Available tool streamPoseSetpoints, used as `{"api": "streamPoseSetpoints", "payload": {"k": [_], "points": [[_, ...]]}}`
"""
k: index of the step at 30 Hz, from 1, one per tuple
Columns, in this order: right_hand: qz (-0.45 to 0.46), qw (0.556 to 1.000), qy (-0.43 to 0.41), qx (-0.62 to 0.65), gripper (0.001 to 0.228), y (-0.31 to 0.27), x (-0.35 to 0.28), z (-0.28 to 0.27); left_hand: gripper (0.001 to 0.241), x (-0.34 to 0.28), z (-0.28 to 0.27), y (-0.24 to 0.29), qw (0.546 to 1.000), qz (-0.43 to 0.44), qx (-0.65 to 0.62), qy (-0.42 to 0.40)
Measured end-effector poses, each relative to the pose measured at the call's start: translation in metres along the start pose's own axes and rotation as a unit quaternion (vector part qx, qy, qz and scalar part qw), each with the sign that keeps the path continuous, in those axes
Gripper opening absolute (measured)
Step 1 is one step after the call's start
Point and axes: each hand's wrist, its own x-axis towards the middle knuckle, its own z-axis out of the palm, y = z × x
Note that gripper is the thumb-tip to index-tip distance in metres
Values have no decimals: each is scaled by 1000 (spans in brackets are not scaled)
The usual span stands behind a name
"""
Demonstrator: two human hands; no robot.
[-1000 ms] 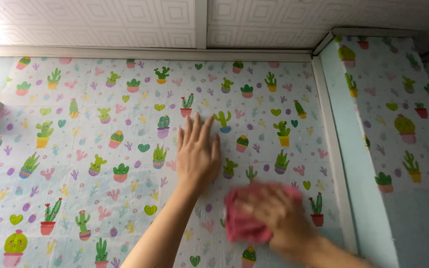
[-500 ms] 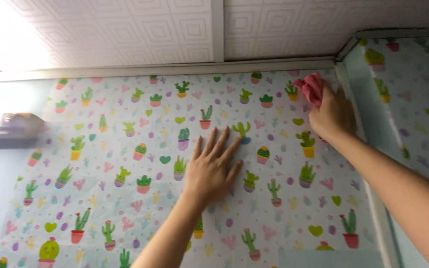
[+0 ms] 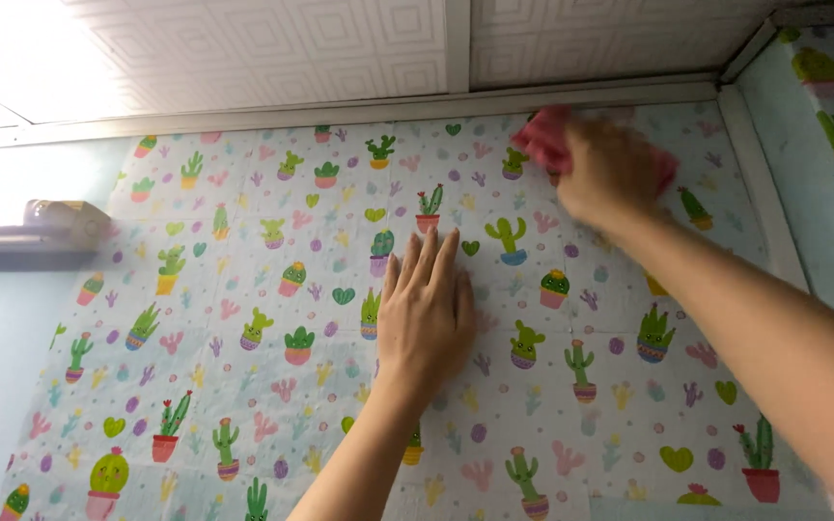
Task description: A person is applying a decorative adhesive film with a cactus pattern to a wall, using a pink cloth to smooth it out and remove air bubbles.
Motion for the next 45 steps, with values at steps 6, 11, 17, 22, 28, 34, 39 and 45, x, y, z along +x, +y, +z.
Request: {"api": "streamPoseSetpoints", "payload": {"k": [6,11,17,22,28,34,39,45], "points": [[-168,984,44,-41,37,-63,-77,-11,48,5,-6,-5,996,-39,-82,23],[-220,972,-87,6,61,-73,-140,-11,46,-1,-17,-22,985,-68,-158,27],[-257,946,-142,135,54,-103,-206,-39,51,-11,-43,-29,995,3,-61,-80],[-303,895,-250,211,86,-111,-260,-26,60,-7,-48,-15,981,55,64,-177],[-387,895,-151,163,65,-120,-292,-12,64,-11,-27,41,923,137,66,-354],[-393,915,-16,90,44,-122,-297,-9,67,11,-8,37,938,134,56,-316],[-352,926,-55,129,59,-127,-301,-14,72,0,1,44,950,177,18,-257],[-357,921,-76,136,50,-124,-300,-10,70,22,12,42,954,119,56,-271]]}}
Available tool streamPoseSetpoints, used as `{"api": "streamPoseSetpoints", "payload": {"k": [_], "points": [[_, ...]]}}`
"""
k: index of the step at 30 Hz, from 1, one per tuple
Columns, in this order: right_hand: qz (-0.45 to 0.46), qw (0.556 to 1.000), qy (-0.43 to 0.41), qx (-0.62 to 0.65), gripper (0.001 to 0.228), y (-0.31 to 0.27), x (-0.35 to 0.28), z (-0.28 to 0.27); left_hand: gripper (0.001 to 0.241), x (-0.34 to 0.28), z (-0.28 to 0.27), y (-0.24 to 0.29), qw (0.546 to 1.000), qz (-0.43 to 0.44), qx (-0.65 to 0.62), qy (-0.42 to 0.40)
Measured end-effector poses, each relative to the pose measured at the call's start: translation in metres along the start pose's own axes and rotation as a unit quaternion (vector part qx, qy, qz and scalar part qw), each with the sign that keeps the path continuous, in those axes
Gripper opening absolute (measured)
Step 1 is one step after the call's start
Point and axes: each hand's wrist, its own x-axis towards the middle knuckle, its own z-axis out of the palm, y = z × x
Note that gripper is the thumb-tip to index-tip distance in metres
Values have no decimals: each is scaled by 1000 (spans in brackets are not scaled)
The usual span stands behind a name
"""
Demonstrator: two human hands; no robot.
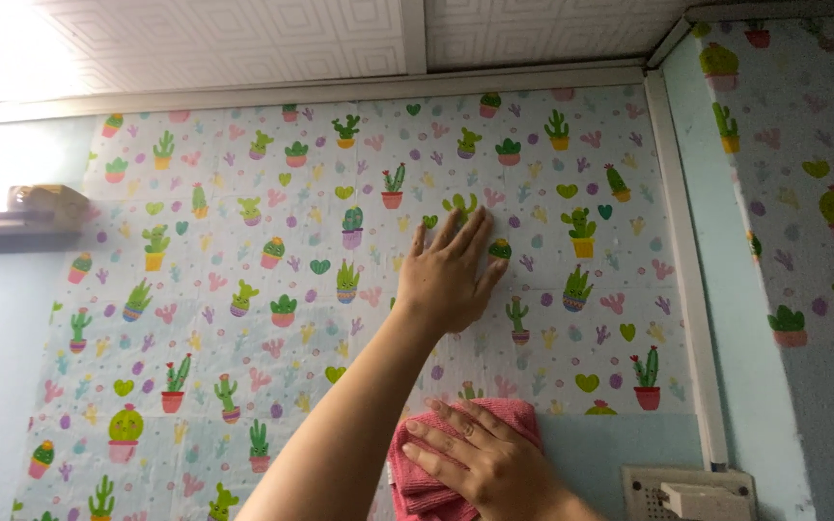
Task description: A person is applying a decorative adhesive film with a cactus pattern to a wall, using a pink cloth to smooth it out and remove air bubbles.
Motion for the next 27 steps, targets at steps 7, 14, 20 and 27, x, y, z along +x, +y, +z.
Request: {"api": "streamPoseSetpoints", "payload": {"k": [7,14,20,27], "points": [[20,998,6,54,73,-3,4,-9,72,-25,10,11,997,57,-10,46],[23,995,-41,89,70,2,4,-14,67,-44,6,-26,996,65,9,56],[34,994,-57,90,76,2,3,-13,58,-53,0,2,998,48,28,23],[24,994,-38,98,68,4,4,-13,59,-59,9,2,989,129,35,65]]}}
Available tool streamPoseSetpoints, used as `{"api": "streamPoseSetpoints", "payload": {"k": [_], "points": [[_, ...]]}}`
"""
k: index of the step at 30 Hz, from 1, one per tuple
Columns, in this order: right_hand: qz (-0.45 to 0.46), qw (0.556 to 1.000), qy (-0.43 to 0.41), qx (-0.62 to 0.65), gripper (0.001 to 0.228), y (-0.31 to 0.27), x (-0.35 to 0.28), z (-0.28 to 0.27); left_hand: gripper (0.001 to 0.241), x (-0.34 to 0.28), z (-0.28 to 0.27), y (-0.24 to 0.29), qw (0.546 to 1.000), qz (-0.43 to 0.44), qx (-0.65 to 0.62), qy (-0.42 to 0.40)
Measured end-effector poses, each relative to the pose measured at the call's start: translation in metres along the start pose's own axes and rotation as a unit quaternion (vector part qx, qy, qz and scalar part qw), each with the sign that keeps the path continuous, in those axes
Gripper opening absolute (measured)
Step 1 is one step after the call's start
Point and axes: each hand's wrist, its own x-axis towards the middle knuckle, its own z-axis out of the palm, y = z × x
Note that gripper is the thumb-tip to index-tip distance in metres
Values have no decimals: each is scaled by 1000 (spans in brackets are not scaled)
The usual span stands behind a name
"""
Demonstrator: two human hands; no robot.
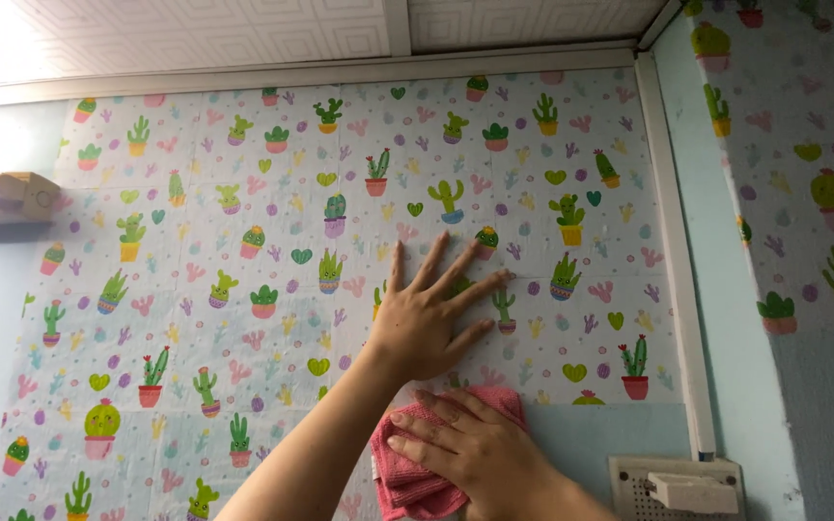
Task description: A person is applying a decorative adhesive film with a cactus pattern to a wall, using a pink cloth to smooth it out and remove air bubbles.
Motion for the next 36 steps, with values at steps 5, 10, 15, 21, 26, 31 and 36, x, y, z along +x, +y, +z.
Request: {"api": "streamPoseSetpoints", "payload": {"k": [5,10,15,21,26,31,36], "points": [[5,1000,9,11,67,-4,6,-7,59,-1,-2,-2,1000,8,-3,7],[-4,1000,22,-20,66,1,1,1,63,-6,-5,-8,999,33,-10,7],[35,999,-14,-15,68,-3,-2,3,73,-17,-22,-28,999,-2,-26,-30],[90,995,-30,15,87,-16,7,-9,69,-69,-33,-63,995,-96,2,5],[169,985,-19,25,73,-15,8,1,67,-99,-35,-67,993,-120,7,12],[209,953,215,40,72,-14,55,-46,68,-99,-36,-66,992,-124,37,-2],[355,872,305,-143,16,84,99,-75,72,-98,-47,-73,990,-122,-1,-76]]}}
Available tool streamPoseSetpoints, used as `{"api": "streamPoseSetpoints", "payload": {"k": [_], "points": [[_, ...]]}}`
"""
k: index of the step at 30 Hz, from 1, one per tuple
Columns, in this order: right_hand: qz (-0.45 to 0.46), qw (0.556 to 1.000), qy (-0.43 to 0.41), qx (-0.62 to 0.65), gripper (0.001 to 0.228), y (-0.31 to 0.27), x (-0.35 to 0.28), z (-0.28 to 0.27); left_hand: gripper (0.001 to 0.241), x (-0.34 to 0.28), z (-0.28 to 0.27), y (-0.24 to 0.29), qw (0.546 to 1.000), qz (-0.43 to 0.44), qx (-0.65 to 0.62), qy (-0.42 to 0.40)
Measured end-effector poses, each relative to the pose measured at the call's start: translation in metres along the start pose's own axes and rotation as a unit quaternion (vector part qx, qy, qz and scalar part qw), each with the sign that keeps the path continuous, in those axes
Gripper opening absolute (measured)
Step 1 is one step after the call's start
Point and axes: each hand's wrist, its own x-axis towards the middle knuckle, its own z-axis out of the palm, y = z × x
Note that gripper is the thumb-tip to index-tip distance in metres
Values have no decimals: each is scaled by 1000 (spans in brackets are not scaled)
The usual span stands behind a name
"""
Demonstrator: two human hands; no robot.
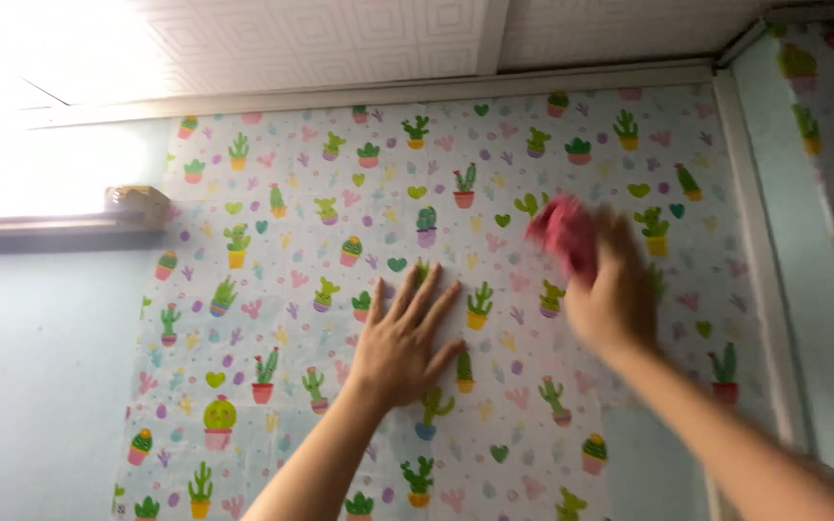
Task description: A person is applying a decorative adhesive film with a cactus pattern to a wall, using a pink cloth to smooth it out and remove air bubbles.
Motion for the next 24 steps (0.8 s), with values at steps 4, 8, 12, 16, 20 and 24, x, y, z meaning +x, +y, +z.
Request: {"api": "streamPoseSetpoints", "payload": {"k": [4,8,12,16,20,24], "points": [[26,998,9,-63,22,62,72,41,73,-3,3,-4,1000,12,2,19],[186,976,11,-115,60,67,108,65,68,-7,8,-7,991,58,-40,113],[189,970,18,-151,70,70,132,101,68,-8,0,-8,992,71,-85,59],[259,960,-26,-106,57,19,173,117,64,-10,-7,-8,981,87,-127,120],[157,973,-14,-166,69,18,162,132,65,-11,-12,-10,981,87,-153,86],[0,986,-102,-133,54,-18,133,111,60,-9,-14,-12,966,85,-219,105]]}}
